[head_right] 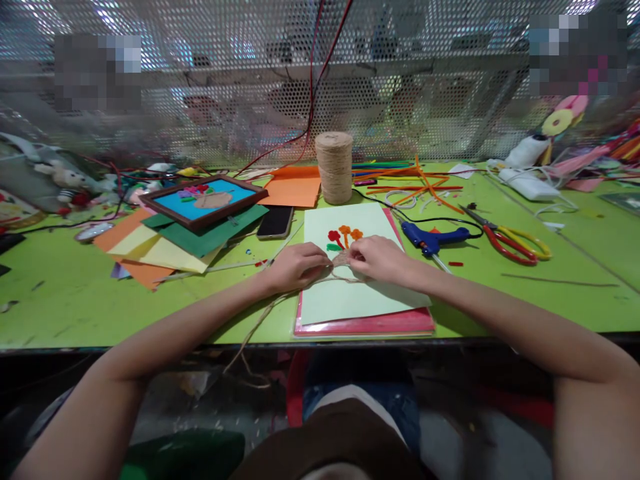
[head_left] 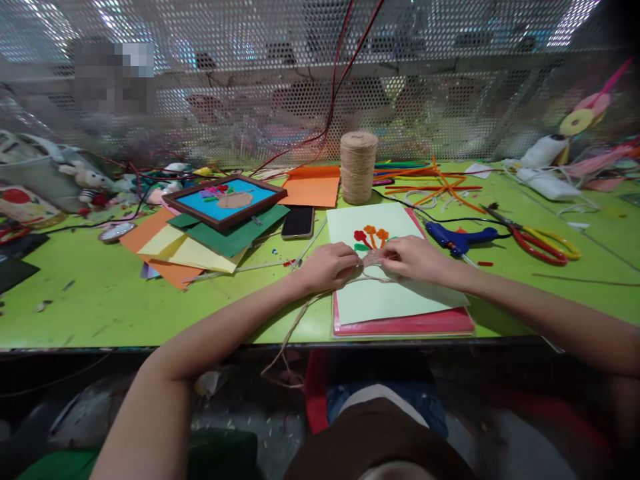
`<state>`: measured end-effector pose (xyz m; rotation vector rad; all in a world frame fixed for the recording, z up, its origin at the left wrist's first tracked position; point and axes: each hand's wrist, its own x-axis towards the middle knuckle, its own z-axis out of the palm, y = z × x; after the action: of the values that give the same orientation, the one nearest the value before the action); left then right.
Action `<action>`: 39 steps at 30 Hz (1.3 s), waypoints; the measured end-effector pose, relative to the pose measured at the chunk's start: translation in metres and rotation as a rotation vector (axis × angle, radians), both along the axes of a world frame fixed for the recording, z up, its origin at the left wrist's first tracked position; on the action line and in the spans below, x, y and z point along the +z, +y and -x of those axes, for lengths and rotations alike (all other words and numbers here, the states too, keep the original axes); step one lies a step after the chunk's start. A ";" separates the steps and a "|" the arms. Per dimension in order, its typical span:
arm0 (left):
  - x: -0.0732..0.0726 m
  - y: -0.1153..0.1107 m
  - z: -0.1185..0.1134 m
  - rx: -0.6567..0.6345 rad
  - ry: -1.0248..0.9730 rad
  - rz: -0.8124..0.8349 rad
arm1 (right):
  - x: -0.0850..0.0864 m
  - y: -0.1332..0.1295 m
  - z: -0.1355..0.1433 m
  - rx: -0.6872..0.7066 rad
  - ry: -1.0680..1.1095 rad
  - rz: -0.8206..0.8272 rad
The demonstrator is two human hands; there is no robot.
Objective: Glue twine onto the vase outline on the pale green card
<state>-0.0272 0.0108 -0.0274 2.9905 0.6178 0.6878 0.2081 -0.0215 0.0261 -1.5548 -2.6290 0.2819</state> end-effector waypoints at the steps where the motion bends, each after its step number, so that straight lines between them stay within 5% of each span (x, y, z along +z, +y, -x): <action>1: -0.001 0.000 0.000 -0.006 -0.004 -0.008 | 0.001 0.000 0.001 -0.001 -0.011 0.011; 28: -0.005 0.002 0.000 -0.046 -0.009 -0.047 | 0.004 0.004 0.002 0.071 -0.106 0.049; 39: 0.008 0.002 -0.010 -0.061 0.037 0.028 | 0.002 0.018 -0.013 -0.105 0.006 0.076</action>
<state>-0.0173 0.0125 -0.0197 2.9889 0.5303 0.6159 0.2211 -0.0031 0.0279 -1.7049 -2.5497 0.3825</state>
